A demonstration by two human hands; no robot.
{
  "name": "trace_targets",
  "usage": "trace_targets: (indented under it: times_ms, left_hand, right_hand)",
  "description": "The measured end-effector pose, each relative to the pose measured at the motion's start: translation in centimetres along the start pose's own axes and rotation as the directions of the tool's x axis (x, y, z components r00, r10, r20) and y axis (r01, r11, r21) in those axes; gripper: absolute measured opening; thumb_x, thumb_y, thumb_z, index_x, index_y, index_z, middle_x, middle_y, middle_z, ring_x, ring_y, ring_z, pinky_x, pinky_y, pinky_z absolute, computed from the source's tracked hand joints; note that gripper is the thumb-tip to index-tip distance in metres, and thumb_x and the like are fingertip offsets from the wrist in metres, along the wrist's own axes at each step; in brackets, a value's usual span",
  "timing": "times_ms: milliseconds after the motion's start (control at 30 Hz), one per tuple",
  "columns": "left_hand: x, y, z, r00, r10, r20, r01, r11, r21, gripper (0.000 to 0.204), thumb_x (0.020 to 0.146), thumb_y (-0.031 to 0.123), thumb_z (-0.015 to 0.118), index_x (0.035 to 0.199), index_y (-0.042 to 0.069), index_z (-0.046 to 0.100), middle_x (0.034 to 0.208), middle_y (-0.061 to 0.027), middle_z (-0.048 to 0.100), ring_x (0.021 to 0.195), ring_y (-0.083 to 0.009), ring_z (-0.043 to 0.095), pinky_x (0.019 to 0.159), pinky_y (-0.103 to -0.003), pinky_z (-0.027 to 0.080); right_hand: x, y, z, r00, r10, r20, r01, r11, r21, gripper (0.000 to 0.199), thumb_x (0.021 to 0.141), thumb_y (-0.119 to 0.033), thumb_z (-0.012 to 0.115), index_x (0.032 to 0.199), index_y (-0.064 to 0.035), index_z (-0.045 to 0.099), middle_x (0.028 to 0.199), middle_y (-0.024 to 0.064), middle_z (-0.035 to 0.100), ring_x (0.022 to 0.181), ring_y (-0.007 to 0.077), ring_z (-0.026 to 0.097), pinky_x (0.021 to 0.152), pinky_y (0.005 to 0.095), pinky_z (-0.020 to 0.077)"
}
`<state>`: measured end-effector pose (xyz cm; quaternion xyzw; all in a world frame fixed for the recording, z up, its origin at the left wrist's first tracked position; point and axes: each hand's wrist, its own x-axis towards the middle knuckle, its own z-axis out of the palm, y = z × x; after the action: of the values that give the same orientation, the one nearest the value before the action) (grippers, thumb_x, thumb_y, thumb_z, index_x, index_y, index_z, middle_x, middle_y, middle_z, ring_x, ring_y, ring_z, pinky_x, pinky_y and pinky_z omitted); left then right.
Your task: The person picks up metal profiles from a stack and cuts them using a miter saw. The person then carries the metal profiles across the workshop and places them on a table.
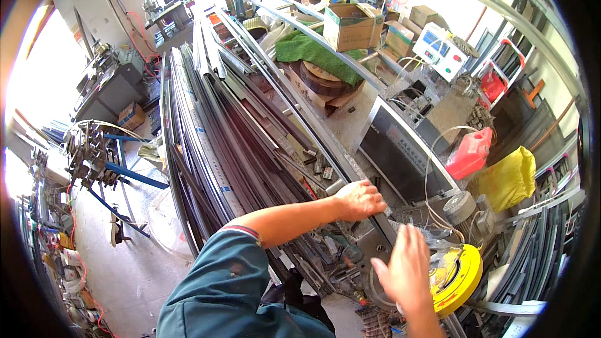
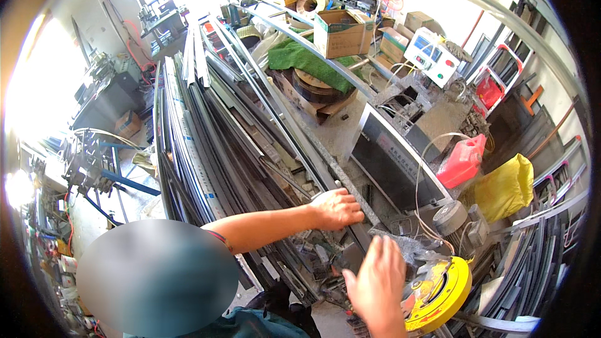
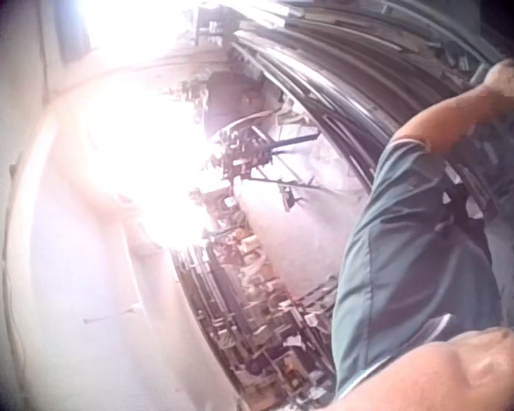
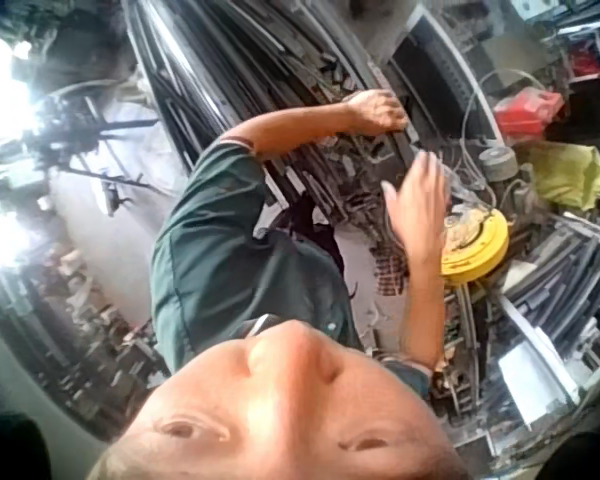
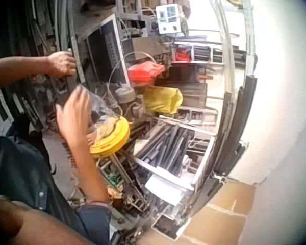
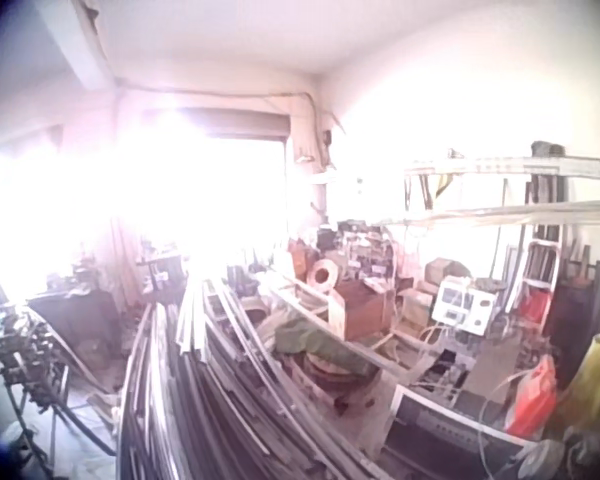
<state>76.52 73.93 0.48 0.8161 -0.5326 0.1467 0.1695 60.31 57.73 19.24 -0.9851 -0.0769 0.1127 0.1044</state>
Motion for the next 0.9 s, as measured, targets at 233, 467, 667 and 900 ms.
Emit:
trace_targets:
  times_ms: [233, 467, 667, 900]
  left_hand:
    - [0.1, 4.0, -3.9, 0.988, -0.019, -0.156, 0.02, 1.0, 0.005, 0.013, 0.08, 0.023, 0.067, 0.085, 0.014, 0.059, 0.079, 0.0011, 0.058, 0.079, -0.0179, 0.063, 0.073, -0.034, 0.05]
    - [-3.8, -7.0, -12.9, 0.942, 0.065, -0.33, -0.054, 0.998, 0.043, 0.019, 0.074, 0.014, 0.072, 0.084, 0.012, 0.056, 0.077, -0.0017, 0.057, 0.077, -0.0211, 0.063, 0.076, -0.035, 0.054]
    - [-3.4, -8.6, -15.0, 0.935, 0.27, -0.228, -0.238, 0.958, 0.159, 0.021, 0.075, 0.015, 0.071, 0.082, 0.01, 0.052, 0.074, -0.0007, 0.05, 0.07, -0.0191, 0.059, 0.062, -0.033, 0.051]
    - [-0.8, -7.9, -17.9, 0.895, 0.318, -0.314, -0.234, 0.932, 0.276, 0.024, 0.07, 0.021, 0.071, 0.074, 0.013, 0.048, 0.074, 0.0006, 0.045, 0.068, -0.0164, 0.055, 0.052, -0.031, 0.043]
  right_hand:
    - [6.8, 1.5, 4.0, 0.944, 0.114, 0.311, -0.147, 0.985, 0.086, 0.057, 0.083, -0.029, 0.079, 0.113, 0.0143, 0.058, 0.109, 0.0356, 0.07, 0.108, 0.0483, 0.068, 0.096, 0.0492, 0.056]
    - [1.2, 0.5, -3.2, 0.903, 0.184, 0.387, -0.278, 0.939, 0.201, 0.042, 0.083, -0.023, 0.073, 0.107, 0.0087, 0.06, 0.09, 0.0335, 0.071, 0.095, 0.0515, 0.069, 0.087, 0.0535, 0.0564]
    - [-6.7, 0.5, -7.1, 0.922, 0.163, 0.352, -0.265, 0.928, 0.263, 0.032, 0.088, -0.01, 0.069, 0.117, 0.0025, 0.066, 0.104, 0.0275, 0.07, 0.102, 0.0467, 0.067, 0.089, 0.0504, 0.0527]
    - [-8.1, 0.7, -9.3, 0.964, 0.197, 0.181, -0.243, 0.925, 0.291, 0.026, 0.087, -0.009, 0.066, 0.11, 0.0017, 0.066, 0.097, 0.0276, 0.069, 0.095, 0.0495, 0.066, 0.082, 0.0499, 0.0538]
